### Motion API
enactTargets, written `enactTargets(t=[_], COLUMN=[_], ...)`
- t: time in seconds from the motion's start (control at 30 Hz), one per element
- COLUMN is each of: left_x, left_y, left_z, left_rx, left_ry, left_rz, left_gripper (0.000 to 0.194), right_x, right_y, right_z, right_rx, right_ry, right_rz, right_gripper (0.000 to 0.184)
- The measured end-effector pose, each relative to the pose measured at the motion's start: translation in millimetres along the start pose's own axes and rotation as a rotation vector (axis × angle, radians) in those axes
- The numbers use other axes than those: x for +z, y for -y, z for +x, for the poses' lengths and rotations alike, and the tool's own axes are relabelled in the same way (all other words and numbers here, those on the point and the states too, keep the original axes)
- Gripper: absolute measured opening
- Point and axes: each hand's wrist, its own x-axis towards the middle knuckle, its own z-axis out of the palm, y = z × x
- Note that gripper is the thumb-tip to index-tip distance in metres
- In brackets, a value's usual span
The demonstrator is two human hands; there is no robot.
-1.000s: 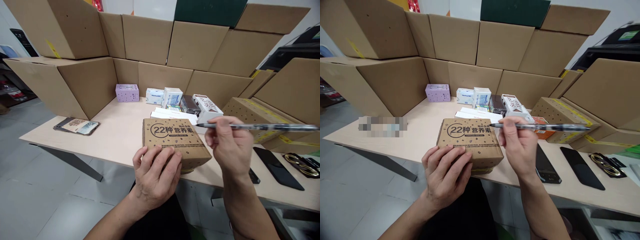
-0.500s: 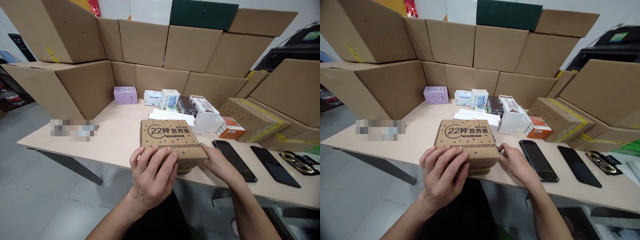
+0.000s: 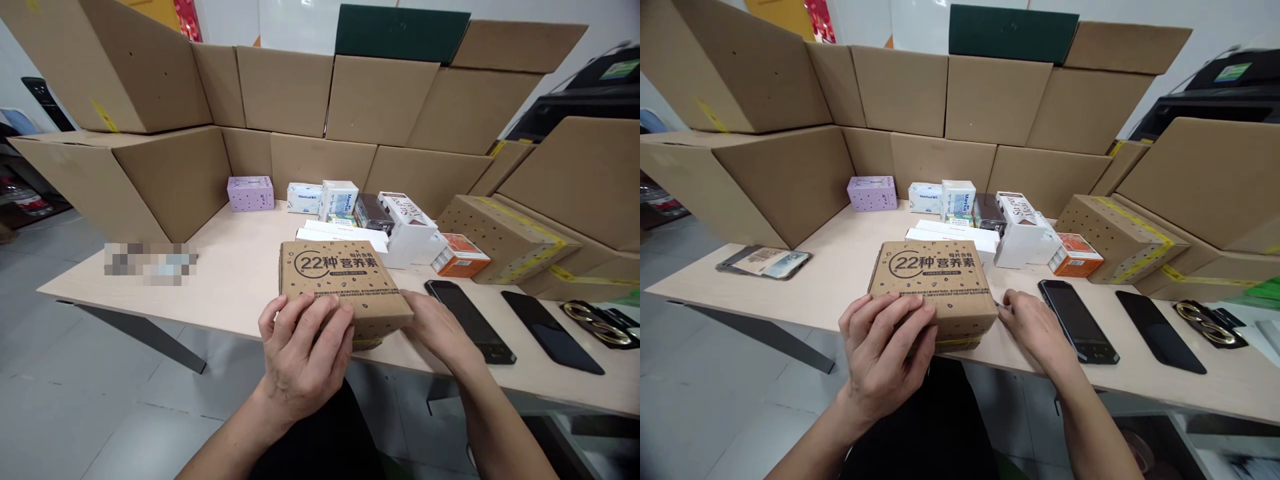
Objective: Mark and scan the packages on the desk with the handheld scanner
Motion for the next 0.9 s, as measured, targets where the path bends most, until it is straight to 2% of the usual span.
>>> enactTargets(t=[0.1,0.2,0.27,0.3,0.4,0.5,0.57,0.63,0.9], left_x=[-0.1,0.0,-0.1,-0.3,-0.8,-0.8,-0.3,0.3,0.8], left_y=[0.1,0.1,0.2,0.4,1.5,3.6,5.0,6.1,7.1], left_z=[-0.1,-0.4,-0.8,-1.0,-1.8,-2.9,-3.7,-4.6,-5.5], left_rx=[0.002,-0.001,-0.005,-0.005,0.006,0.028,0.032,0.032,0.058], left_ry=[-0.002,0.001,0.003,0.005,0.015,0.029,0.035,0.039,0.037], left_rz=[0.001,0.001,0.002,0.004,0.019,0.019,0.018,0.019,0.042], left_gripper=[0.023,0.023,0.024,0.024,0.026,0.031,0.033,0.036,0.038], right_x=[5.5,11.0,11.8,11.4,10.0,12.8,16.7,19.8,24.4], right_y=[-9.3,-30.5,-47.1,-54.8,-73.4,-86.0,-91.8,-94.9,-93.9], right_z=[-0.9,-7.4,-17.3,-23.7,-44.5,-58.0,-60.8,-59.6,-44.4], right_rx=[0.048,0.079,0.092,0.117,0.276,0.438,0.473,0.477,0.457], right_ry=[-0.109,-0.356,-0.481,-0.502,-0.394,-0.232,-0.163,-0.147,-0.255], right_rz=[-0.026,-0.006,-0.053,-0.101,-0.220,-0.208,-0.161,-0.109,-0.105], right_gripper=[0.024,0.035,0.048,0.057,0.086,0.099,0.099,0.095,0.081])
